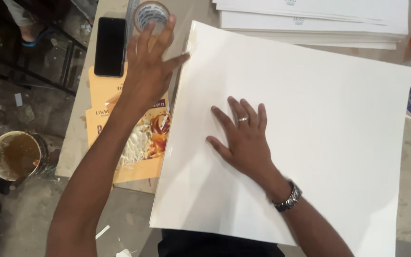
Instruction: Apply adhesive to the edges of paper sheets.
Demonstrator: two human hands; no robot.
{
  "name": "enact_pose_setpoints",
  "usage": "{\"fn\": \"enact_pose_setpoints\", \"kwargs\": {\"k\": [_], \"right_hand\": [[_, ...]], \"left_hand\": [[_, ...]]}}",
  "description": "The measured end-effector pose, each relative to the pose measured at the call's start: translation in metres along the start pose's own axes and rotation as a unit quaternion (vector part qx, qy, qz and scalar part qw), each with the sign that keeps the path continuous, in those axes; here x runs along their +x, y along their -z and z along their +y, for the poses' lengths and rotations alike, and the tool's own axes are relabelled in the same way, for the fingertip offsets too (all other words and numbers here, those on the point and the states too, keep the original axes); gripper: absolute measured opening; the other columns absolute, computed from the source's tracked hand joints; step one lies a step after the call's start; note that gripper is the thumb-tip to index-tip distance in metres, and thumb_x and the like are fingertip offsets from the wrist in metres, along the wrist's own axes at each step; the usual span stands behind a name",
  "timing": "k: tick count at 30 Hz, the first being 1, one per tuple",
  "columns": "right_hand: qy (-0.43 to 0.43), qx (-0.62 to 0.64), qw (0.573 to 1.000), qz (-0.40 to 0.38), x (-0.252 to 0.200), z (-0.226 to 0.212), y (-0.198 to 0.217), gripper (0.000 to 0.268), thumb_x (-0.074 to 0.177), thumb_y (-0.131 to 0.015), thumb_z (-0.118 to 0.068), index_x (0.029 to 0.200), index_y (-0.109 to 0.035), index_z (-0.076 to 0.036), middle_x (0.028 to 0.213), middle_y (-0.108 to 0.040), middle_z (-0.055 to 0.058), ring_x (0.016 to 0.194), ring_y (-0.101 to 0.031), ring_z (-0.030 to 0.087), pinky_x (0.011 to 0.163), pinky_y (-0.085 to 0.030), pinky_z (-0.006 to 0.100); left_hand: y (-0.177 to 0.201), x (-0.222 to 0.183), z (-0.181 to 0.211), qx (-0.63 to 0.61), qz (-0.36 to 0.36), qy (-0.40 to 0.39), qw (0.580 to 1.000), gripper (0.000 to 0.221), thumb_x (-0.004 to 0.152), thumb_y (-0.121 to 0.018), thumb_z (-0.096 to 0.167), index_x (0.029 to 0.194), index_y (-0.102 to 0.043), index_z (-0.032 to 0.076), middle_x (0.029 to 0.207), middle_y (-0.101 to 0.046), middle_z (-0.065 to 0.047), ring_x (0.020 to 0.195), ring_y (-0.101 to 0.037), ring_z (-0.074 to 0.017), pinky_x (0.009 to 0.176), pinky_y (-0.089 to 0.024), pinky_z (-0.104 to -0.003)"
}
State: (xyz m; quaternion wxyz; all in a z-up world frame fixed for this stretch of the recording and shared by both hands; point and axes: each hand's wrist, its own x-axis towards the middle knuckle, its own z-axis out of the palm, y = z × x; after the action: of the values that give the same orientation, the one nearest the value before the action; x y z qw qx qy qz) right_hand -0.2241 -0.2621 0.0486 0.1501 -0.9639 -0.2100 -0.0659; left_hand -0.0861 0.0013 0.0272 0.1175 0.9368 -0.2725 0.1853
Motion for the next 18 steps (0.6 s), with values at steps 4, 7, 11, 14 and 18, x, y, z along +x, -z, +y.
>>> {"fn": "enact_pose_setpoints", "kwargs": {"k": [4, 7, 11, 14, 18], "right_hand": [[0.001, 0.004, 1.0, -0.002, 0.0, -0.002, 0.002, 0.065, 0.095, -0.064, -0.053, 0.15, -0.051, -0.02, 0.155, -0.04, 0.021, 0.144, -0.031, 0.041, 0.12, -0.014, 0.067], [0.002, 0.004, 1.0, 0.0, 0.001, -0.002, 0.004, 0.065, 0.095, -0.065, -0.052, 0.15, -0.051, -0.02, 0.154, -0.04, 0.021, 0.144, -0.031, 0.041, 0.12, -0.014, 0.067], [-0.001, 0.008, 1.0, -0.007, 0.002, -0.002, 0.005, 0.065, 0.095, -0.065, -0.052, 0.15, -0.05, -0.02, 0.154, -0.04, 0.021, 0.144, -0.03, 0.041, 0.119, -0.014, 0.068], [0.001, 0.01, 1.0, -0.011, 0.001, -0.001, 0.004, 0.066, 0.095, -0.065, -0.052, 0.15, -0.05, -0.02, 0.154, -0.039, 0.021, 0.145, -0.03, 0.04, 0.119, -0.014, 0.068], [-0.004, 0.017, 1.0, -0.007, 0.002, -0.001, 0.003, 0.066, 0.094, -0.065, -0.053, 0.15, -0.05, -0.021, 0.154, -0.039, 0.02, 0.145, -0.03, 0.04, 0.119, -0.014, 0.068]], "left_hand": [[-0.022, 0.031, -0.017, 0.026, 0.038, -0.007, 0.999, 0.035, 0.099, -0.072, 0.004, 0.124, -0.08, 0.027, 0.178, -0.021, -0.005, 0.159, -0.021, -0.0372, 0.126, -0.023, -0.061], [-0.03, 0.05, -0.025, 0.049, 0.082, -0.034, 0.995, 0.035, 0.098, -0.071, 0.003, 0.122, -0.081, 0.028, 0.172, -0.025, -0.004, 0.159, -0.022, -0.0351, 0.126, -0.023, -0.06], [-0.035, 0.061, -0.029, 0.071, 0.096, -0.049, 0.992, 0.035, 0.096, -0.072, 0.003, 0.121, -0.082, 0.026, 0.169, -0.03, -0.004, 0.156, -0.028, -0.0339, 0.121, -0.025, -0.061], [-0.032, 0.051, -0.03, 0.065, 0.091, -0.054, 0.992, 0.031, 0.098, -0.074, 0.006, 0.12, -0.081, 0.027, 0.169, -0.031, -0.002, 0.155, -0.028, -0.0309, 0.123, -0.025, -0.058], [-0.008, 0.02, -0.019, 0.0, 0.029, -0.078, 0.997, 0.022, 0.099, -0.079, 0.017, 0.116, -0.081, 0.031, 0.177, -0.03, 0.002, 0.16, -0.025, -0.0296, 0.131, -0.019, -0.055]]}}
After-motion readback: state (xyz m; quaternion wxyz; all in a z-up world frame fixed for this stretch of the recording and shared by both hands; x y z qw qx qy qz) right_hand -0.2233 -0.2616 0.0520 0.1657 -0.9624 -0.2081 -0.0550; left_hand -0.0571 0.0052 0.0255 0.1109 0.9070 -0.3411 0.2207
